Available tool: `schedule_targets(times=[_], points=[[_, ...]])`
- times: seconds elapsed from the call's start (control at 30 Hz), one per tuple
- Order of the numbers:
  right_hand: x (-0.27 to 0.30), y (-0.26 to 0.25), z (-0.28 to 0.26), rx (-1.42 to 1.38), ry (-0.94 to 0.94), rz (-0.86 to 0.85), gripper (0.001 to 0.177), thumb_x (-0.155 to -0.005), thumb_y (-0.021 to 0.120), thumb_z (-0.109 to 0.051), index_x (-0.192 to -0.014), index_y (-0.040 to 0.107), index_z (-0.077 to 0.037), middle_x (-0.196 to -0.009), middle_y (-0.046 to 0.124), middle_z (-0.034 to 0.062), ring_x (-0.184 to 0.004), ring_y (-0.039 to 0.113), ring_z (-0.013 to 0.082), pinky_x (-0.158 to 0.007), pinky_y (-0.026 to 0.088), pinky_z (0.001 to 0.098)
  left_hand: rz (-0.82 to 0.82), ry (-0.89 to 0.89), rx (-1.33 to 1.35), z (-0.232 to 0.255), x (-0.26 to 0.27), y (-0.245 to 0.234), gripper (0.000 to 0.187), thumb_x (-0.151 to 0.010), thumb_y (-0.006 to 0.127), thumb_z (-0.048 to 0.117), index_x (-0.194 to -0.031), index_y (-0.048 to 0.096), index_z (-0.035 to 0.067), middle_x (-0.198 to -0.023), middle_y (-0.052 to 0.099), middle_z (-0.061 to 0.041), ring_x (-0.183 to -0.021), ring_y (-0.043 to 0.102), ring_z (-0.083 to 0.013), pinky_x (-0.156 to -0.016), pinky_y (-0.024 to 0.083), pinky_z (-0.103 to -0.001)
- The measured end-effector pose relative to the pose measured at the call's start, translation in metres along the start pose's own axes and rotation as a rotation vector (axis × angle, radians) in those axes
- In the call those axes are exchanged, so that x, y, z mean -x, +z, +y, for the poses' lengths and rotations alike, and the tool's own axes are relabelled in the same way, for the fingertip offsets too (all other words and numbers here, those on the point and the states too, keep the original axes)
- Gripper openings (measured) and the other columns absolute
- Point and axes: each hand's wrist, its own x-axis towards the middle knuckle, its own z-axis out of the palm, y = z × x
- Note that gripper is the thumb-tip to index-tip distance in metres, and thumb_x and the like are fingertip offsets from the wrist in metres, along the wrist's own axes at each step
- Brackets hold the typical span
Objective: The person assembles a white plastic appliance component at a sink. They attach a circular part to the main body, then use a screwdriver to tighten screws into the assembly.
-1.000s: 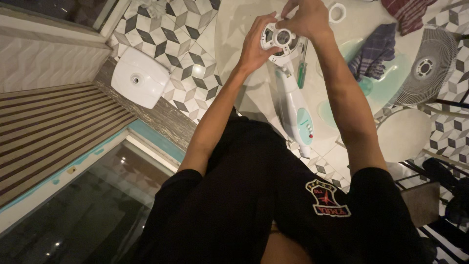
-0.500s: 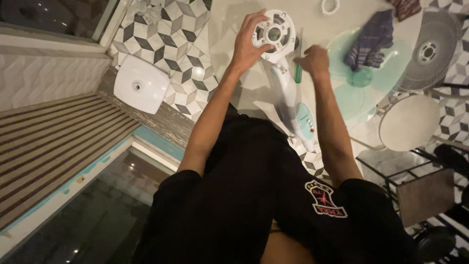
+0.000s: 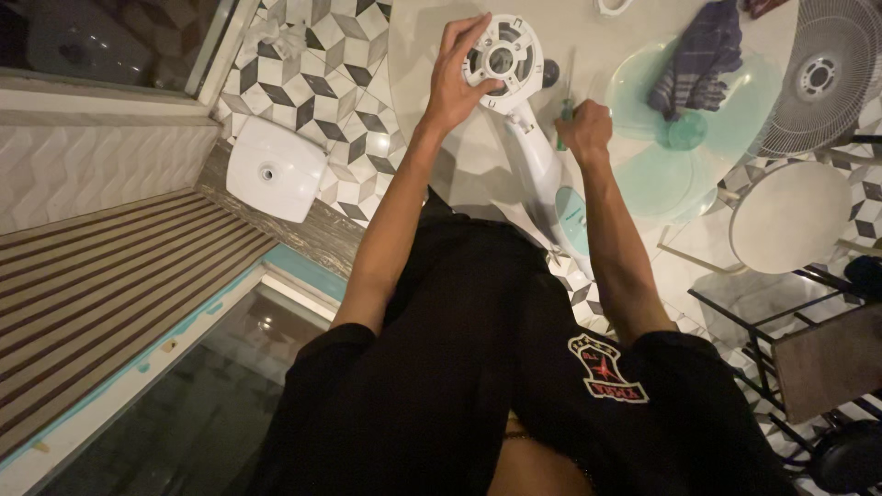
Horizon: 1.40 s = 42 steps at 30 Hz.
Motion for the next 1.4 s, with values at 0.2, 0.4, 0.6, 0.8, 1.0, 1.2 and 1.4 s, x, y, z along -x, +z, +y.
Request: schedule_targets(times=[0.2,0.4,0.6,0.8,1.0,1.2,1.4], points=[[0.052,-0.100,-0.037,-0.166,-0.260,0.363,0.022,-0.095,0.076,-0.020,-0.096,0.073,0.002,-0.088,0.071,0.0247,-0.081,0.068,0.0445,-0.071,0.053,0.0502,-0.005,-0.015,-0.026,0.002,0.000,-0.001,0.100,-0.063,0.094,0.000,-0.151,0.050,0.015,-0.145,0.049,-0.008,-0.135,0.054,-0.0299,-0.115,0.048,-0.037],[0.089,-0.226,-0.102,-0.244,-0.634,0.459,0.025,-0.101,0.077,-0.001,-0.126,0.071,0.002,-0.112,0.071,0.0208,-0.101,0.070,0.0355,-0.088,0.054,0.0432,0.000,-0.036,-0.006,0.001,-0.006,0.001,0.096,-0.061,0.096,0.001,-0.146,0.054,0.014,-0.144,0.049,-0.008,-0.133,0.055,-0.0308,-0.114,0.049,-0.037],[0.092,-0.257,-0.143,-0.442,-0.581,0.370,0.027,-0.099,0.090,0.000,-0.115,0.068,0.002,-0.107,0.076,0.0120,-0.092,0.074,0.0199,-0.078,0.054,0.0308,0.031,-0.083,0.076,-0.005,-0.003,-0.001,0.095,-0.055,0.098,0.000,-0.142,0.060,0.013,-0.136,0.059,-0.007,-0.126,0.061,-0.0287,-0.110,0.052,-0.036],[0.084,-0.245,-0.165,-0.596,-0.708,0.441,0.038,-0.101,0.090,0.004,-0.123,0.059,0.001,-0.110,0.072,0.0137,-0.091,0.071,0.0213,-0.075,0.052,0.0297,0.069,-0.045,0.105,-0.021,-0.002,0.004,0.094,-0.054,0.099,-0.001,-0.139,0.063,0.013,-0.136,0.060,-0.008,-0.126,0.062,-0.0280,-0.110,0.052,-0.036],[0.077,-0.225,-0.165,-0.591,-0.675,0.522,0.053,-0.107,0.077,0.004,-0.145,0.040,0.002,-0.110,0.074,0.0140,-0.098,0.074,0.0237,-0.089,0.057,0.0329,0.056,-0.065,0.119,-0.018,-0.002,0.006,0.096,-0.056,0.098,-0.001,-0.143,0.061,0.015,-0.136,0.059,-0.007,-0.125,0.061,-0.0269,-0.110,0.052,-0.035],[0.063,-0.206,-0.174,-0.567,-0.712,0.504,0.059,-0.111,0.078,0.002,-0.150,0.034,0.004,-0.111,0.075,0.0179,-0.098,0.074,0.0273,-0.092,0.058,0.0366,0.049,-0.035,0.138,-0.019,-0.001,0.004,0.096,-0.057,0.099,-0.001,-0.143,0.061,0.016,-0.137,0.057,-0.007,-0.129,0.059,-0.0264,-0.113,0.050,-0.036],[0.058,-0.201,-0.179,-0.601,-0.711,0.417,0.051,-0.115,0.079,0.001,-0.146,0.038,0.000,-0.109,0.077,0.0162,-0.096,0.078,0.0255,-0.087,0.060,0.0340,0.047,-0.053,0.152,-0.018,0.001,0.004,0.095,-0.058,0.098,-0.001,-0.144,0.062,0.017,-0.136,0.057,-0.006,-0.130,0.059,-0.0256,-0.114,0.050,-0.035]])
